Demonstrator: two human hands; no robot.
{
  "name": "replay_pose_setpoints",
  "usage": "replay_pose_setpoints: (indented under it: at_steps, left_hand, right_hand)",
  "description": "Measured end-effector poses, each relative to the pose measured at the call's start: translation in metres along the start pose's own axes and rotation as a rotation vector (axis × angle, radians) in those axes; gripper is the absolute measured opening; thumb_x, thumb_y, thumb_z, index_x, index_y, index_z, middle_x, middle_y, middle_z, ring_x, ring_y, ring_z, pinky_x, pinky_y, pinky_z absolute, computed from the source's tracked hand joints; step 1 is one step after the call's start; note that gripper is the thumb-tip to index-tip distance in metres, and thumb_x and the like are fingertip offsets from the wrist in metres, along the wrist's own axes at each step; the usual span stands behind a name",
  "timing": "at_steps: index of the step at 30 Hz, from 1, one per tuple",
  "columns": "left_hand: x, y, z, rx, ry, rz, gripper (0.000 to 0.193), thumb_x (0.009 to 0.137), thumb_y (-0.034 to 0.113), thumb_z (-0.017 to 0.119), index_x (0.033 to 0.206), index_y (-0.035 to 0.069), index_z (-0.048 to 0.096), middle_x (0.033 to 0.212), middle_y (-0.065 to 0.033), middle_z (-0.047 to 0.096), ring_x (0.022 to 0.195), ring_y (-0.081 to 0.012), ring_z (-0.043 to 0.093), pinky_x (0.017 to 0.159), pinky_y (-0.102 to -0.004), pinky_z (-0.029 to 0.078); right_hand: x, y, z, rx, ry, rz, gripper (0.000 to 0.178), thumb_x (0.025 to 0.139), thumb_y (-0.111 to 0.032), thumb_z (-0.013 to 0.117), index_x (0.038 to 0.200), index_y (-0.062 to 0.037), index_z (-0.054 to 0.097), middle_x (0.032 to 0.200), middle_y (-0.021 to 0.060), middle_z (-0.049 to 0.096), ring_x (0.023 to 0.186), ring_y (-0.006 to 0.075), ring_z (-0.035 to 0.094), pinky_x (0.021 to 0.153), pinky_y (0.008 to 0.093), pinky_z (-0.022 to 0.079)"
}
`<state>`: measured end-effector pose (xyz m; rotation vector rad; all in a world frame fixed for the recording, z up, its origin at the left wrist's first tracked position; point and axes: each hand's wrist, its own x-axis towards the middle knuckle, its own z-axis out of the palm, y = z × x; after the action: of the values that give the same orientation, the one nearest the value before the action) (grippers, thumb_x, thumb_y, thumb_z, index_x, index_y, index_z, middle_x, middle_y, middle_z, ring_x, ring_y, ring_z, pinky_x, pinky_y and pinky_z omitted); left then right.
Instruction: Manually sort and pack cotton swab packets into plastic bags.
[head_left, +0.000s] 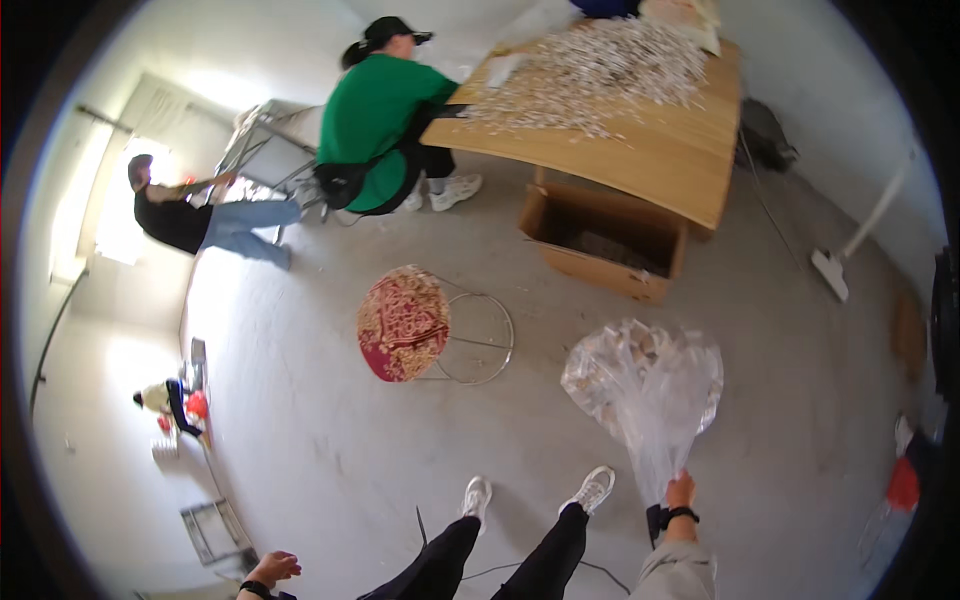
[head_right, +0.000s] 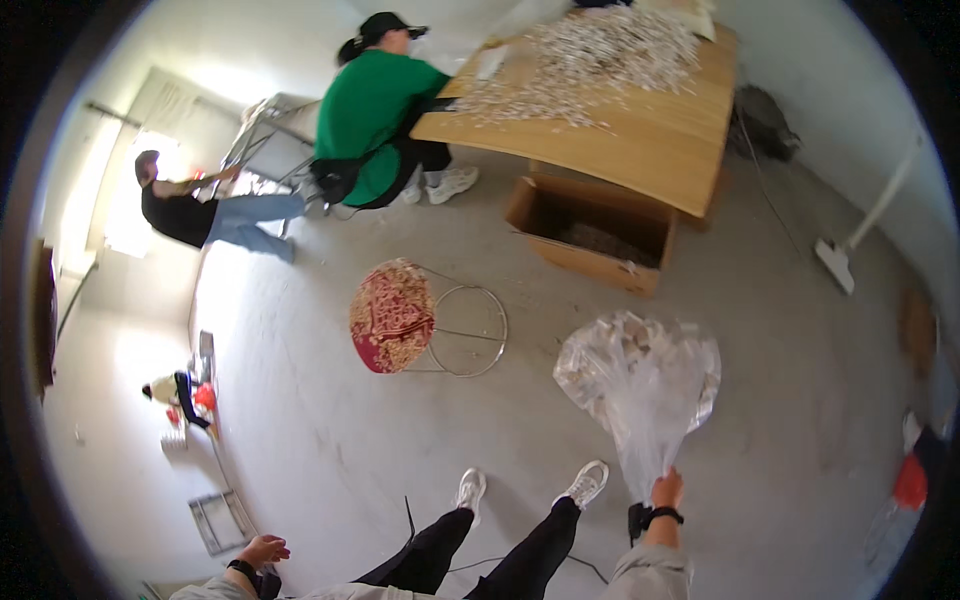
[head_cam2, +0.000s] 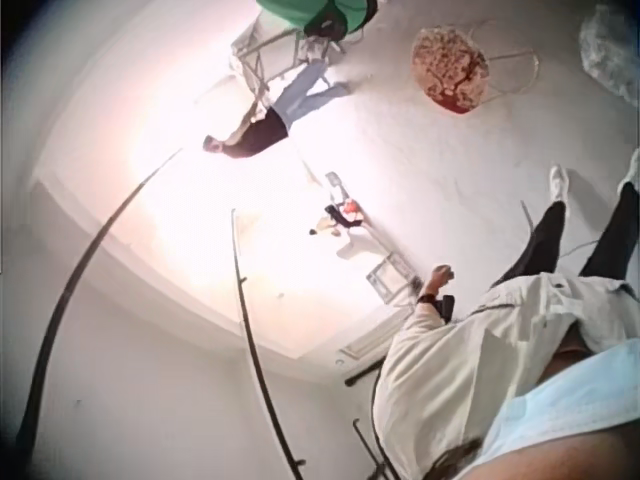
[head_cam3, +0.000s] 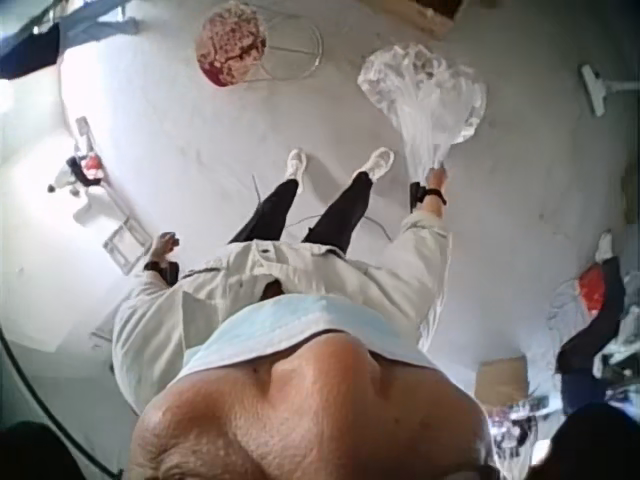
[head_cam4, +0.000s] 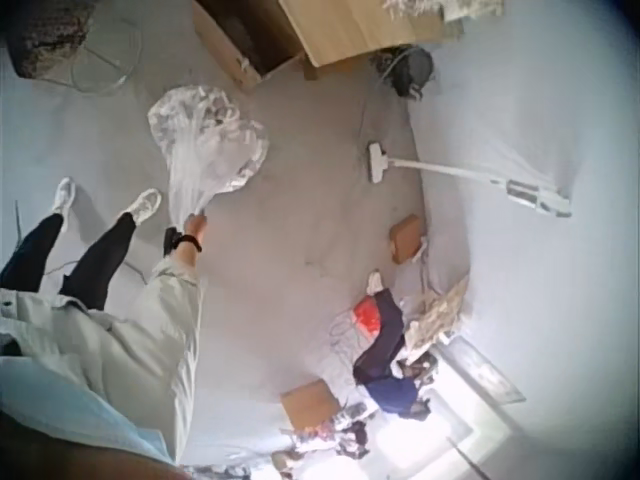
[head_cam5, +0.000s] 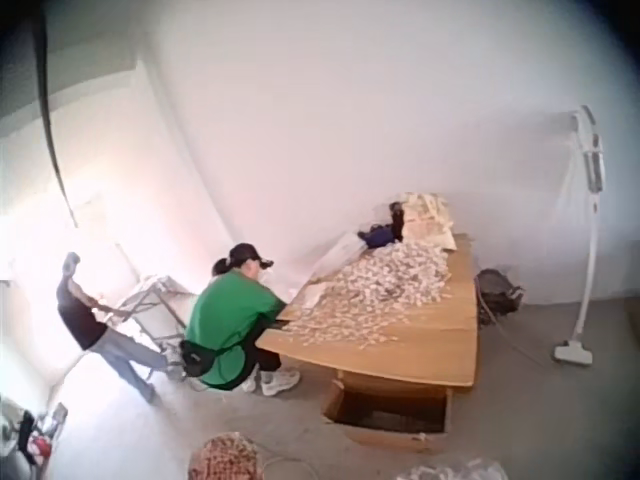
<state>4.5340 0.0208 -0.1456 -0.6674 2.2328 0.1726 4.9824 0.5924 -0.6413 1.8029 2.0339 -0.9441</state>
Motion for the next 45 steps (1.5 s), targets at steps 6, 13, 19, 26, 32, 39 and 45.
replay_pose_setpoints:
  at_steps: [6,13,19,26,32,39,45]
  left_hand:
    - [-0.008,-0.087,0.013,-0.201,-0.024,-0.020,0.028,0.088,0.023,0.050,0.107,0.002,0.053,0.092,-0.0109,0.065,0.085,-0.0200,0.063,0.074,-0.0319,0.047]
    - [0.069,-0.236,0.051,-0.515,-0.150,-0.049,0.031,0.087,0.025,0.051,0.109,0.003,0.050,0.094,-0.0127,0.064,0.085,-0.0219,0.062,0.076,-0.0329,0.046]
    - [0.173,-0.392,0.094,-0.825,-0.215,-0.185,0.016,0.082,0.019,0.052,0.089,0.004,0.054,0.074,-0.0096,0.062,0.059,-0.0186,0.061,0.046,-0.0294,0.043]
    - [0.288,-0.375,0.069,-0.966,0.054,0.235,0.026,0.082,0.020,0.053,0.095,-0.003,0.056,0.078,-0.0096,0.061,0.070,-0.0146,0.058,0.062,-0.0261,0.046]
    - [0.257,-0.211,-0.039,-1.009,-0.068,0.581,0.033,0.087,0.019,0.055,0.111,-0.002,0.052,0.099,-0.0114,0.060,0.090,-0.0173,0.058,0.079,-0.0287,0.046]
    - [0.288,-0.128,-0.166,-0.640,-0.232,0.703,0.044,0.083,0.028,0.060,0.114,0.000,0.050,0.103,-0.0144,0.059,0.095,-0.0228,0.057,0.083,-0.0328,0.046]
    - [0.369,-0.096,-0.239,-0.615,-0.093,0.742,0.074,0.073,0.039,0.068,0.126,-0.003,0.036,0.124,-0.0237,0.042,0.113,-0.0317,0.046,0.094,-0.0382,0.038]
  right_hand:
    - [-0.088,-0.106,-0.028,0.196,0.079,-0.191,0.022,0.087,-0.016,0.043,0.086,0.0012,0.056,0.083,0.0222,0.060,0.084,0.0402,0.056,0.073,0.0460,0.044]
    - [-0.194,-0.196,-0.127,0.830,-0.125,-0.105,0.021,0.087,-0.021,0.046,0.075,-0.0071,0.056,0.048,-0.0030,0.039,0.037,0.0047,0.034,0.035,0.0215,0.026]
    - [-0.338,-0.367,-0.184,1.044,-0.356,-0.079,0.019,0.088,-0.024,0.048,0.087,-0.0048,0.052,0.051,-0.0067,0.035,0.037,0.0044,0.028,0.036,0.0200,0.023]
    - [-0.473,-0.583,-0.151,1.080,-0.666,-0.333,0.021,0.090,-0.016,0.045,0.102,0.0000,0.052,0.059,-0.0062,0.036,0.043,0.0029,0.029,0.041,0.0177,0.023]
    - [-0.538,-0.723,-0.092,1.405,-1.174,-0.048,0.023,0.089,-0.011,0.044,0.106,0.0046,0.043,0.065,-0.0035,0.038,0.046,0.0041,0.032,0.043,0.0186,0.024]
    - [-0.617,-0.898,0.016,1.584,-1.472,0.306,0.024,0.086,-0.006,0.044,0.106,0.0059,0.040,0.066,-0.0005,0.040,0.047,0.0054,0.033,0.045,0.0204,0.026]
    - [-0.692,-0.986,0.058,1.492,-1.557,0.265,0.023,0.089,-0.008,0.040,0.108,0.0054,0.040,0.067,-0.0002,0.040,0.047,0.0059,0.032,0.045,0.0206,0.026]
